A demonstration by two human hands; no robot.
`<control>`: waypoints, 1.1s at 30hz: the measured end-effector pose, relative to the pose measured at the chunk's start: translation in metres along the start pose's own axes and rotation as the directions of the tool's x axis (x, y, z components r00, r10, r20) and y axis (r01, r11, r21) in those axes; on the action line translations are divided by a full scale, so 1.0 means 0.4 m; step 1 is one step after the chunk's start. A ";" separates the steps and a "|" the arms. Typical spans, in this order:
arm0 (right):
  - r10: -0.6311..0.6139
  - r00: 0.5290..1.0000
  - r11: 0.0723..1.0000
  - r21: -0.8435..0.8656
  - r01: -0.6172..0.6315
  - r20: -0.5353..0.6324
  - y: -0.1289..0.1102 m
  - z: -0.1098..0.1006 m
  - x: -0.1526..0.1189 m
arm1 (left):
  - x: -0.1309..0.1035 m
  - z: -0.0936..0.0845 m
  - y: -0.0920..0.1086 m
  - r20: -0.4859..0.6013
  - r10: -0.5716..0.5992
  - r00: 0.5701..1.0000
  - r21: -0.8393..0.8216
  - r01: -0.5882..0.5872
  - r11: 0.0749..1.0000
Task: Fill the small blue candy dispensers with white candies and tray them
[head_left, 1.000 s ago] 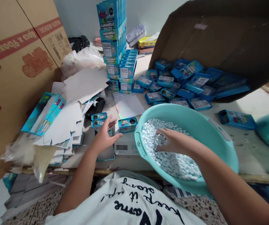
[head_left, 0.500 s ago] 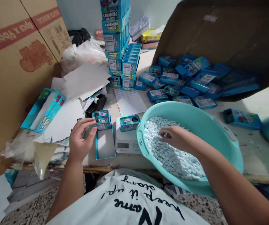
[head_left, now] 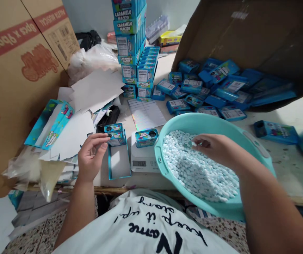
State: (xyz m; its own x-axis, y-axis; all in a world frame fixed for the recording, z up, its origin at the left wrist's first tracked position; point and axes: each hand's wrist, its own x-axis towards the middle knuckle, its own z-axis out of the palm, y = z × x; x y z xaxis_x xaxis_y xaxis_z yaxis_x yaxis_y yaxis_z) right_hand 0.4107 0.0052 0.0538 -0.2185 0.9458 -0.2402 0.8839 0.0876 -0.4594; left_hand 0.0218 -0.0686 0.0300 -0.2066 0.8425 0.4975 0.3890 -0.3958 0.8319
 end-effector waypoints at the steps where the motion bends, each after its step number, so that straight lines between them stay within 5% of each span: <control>1: 0.008 1.000 1.000 0.007 -0.007 -0.020 0.004 -0.002 0.000 | 0.001 -0.002 0.001 -0.005 0.002 1.000 0.004 -0.002 1.000; 7: 0.035 0.999 0.999 -0.001 -0.035 0.008 0.004 -0.004 0.002 | -0.002 0.010 0.009 0.016 -0.003 1.000 0.062 0.002 0.998; 12: 0.000 0.995 1.000 -0.013 0.001 0.100 -0.006 0.001 0.003 | 0.003 0.091 0.054 0.178 0.003 0.984 -0.125 0.020 0.992; 19: -0.076 0.994 0.997 -0.014 0.077 0.082 -0.002 0.003 -0.005 | 0.045 0.163 0.100 0.275 0.156 0.949 -0.065 -0.143 0.988; 28: -0.049 0.997 0.999 0.020 0.048 0.055 -0.006 0.003 -0.008 | 0.008 0.144 0.072 0.265 0.126 0.956 0.042 -0.142 0.989; 33: -0.104 0.967 0.994 0.056 0.093 0.231 0.016 0.047 -0.005 | -0.021 0.107 0.032 0.240 0.065 0.969 0.092 -0.089 0.992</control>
State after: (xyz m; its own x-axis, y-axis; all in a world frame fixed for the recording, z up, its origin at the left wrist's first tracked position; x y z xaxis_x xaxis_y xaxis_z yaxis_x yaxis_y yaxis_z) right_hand 0.4089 -0.0020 0.0352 -0.3984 0.8338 -0.3822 0.8353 0.1577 -0.5266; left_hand 0.0668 -0.0651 0.0260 0.0408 0.8781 0.4768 0.4865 -0.4343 0.7581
